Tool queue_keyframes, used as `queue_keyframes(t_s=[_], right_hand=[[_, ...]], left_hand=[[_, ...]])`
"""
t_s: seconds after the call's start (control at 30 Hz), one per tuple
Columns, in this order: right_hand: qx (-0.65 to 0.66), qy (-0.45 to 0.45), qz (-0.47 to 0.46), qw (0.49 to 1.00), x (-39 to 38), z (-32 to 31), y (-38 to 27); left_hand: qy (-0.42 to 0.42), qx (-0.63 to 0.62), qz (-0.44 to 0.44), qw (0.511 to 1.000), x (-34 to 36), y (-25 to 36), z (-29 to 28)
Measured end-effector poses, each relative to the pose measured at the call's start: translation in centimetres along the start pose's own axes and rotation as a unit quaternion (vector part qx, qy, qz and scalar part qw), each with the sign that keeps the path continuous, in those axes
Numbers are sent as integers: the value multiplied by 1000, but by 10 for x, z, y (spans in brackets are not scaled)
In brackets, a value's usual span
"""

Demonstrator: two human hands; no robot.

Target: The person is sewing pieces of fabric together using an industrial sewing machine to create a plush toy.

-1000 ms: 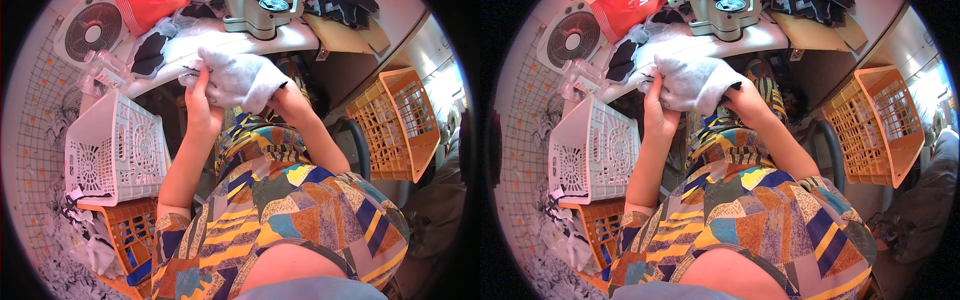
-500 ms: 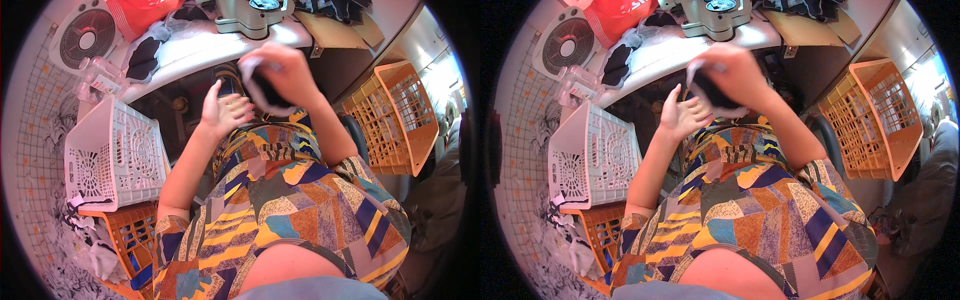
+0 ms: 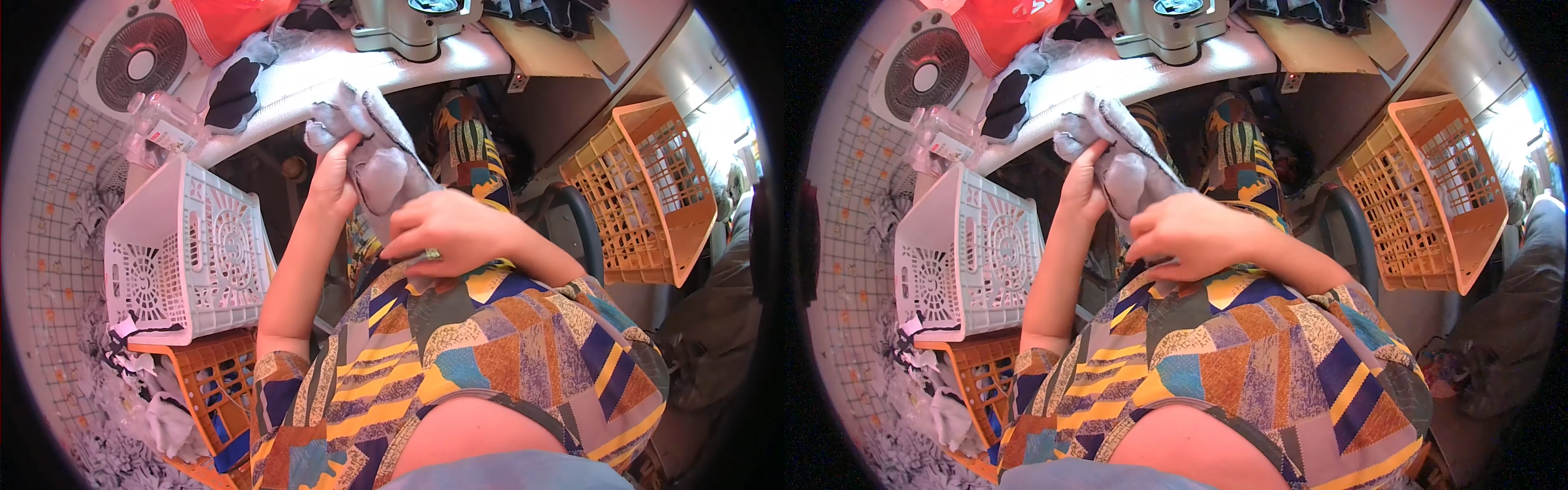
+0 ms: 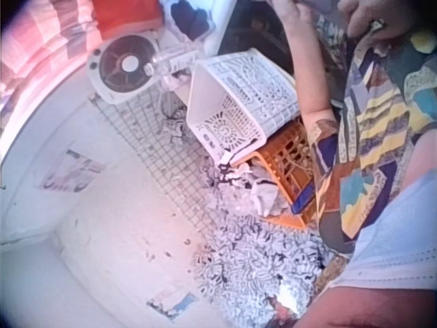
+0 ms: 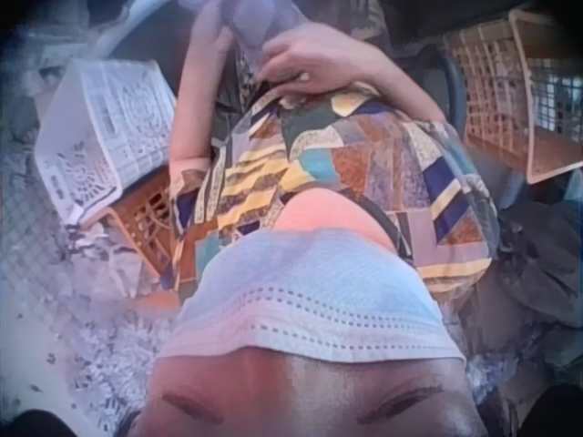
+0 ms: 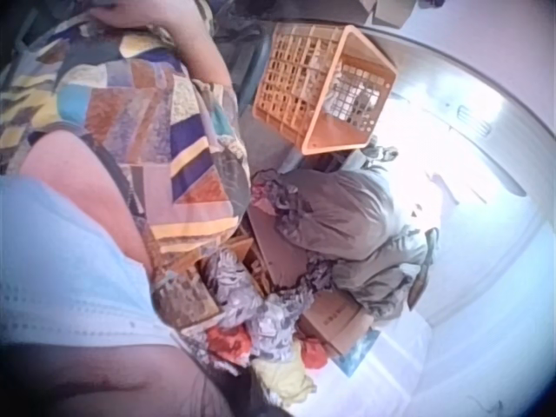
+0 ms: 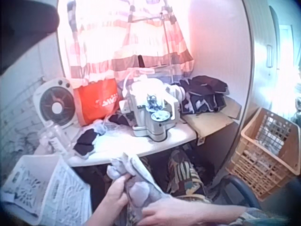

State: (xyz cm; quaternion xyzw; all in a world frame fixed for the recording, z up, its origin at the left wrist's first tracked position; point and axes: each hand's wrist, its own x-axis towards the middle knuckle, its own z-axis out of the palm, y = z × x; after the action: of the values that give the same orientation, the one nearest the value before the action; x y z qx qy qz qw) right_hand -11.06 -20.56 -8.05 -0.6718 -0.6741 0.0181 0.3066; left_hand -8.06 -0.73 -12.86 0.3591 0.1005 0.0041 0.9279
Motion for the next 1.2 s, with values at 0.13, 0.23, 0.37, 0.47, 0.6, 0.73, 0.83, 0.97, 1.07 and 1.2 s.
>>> queue_keyframes(t_s=[0.13, 0.23, 0.37, 0.47, 0.6, 0.73, 0.83, 0.97, 1.07, 1.2], right_hand=[[8, 343, 129, 930, -9, -18, 13], [-63, 464, 201, 860, 1, -15, 22], [25, 441, 199, 875, -4, -6, 28], [213, 421, 199, 859, -6, -10, 30], [411, 368, 238, 799, 0, -10, 35], [224, 436, 159, 857, -4, 5, 46], [-115, 472, 5, 874, -20, 16, 54], [-252, 208, 13, 945, -64, 59, 63], [-134, 110, 86, 981, -69, 71, 75], [-76, 74, 197, 975, -62, 77, 81]], left_hand=[[-98, 23, 34, 994, -11, 1, 13], [-83, 32, 46, 995, -32, -2, 33], [-86, 59, 76, 992, -49, -2, 43], [-121, 103, 151, 976, -50, 3, 46], [-64, 83, 164, 981, -44, 8, 40], [-6, 56, 152, 987, -35, 7, 37], [17, -3, 79, 997, -14, 7, 16], [52, -29, 0, 998, 13, -3, -5], [61, -24, -52, 997, 27, -12, -13], [53, 56, -43, 996, 45, -18, -45]])
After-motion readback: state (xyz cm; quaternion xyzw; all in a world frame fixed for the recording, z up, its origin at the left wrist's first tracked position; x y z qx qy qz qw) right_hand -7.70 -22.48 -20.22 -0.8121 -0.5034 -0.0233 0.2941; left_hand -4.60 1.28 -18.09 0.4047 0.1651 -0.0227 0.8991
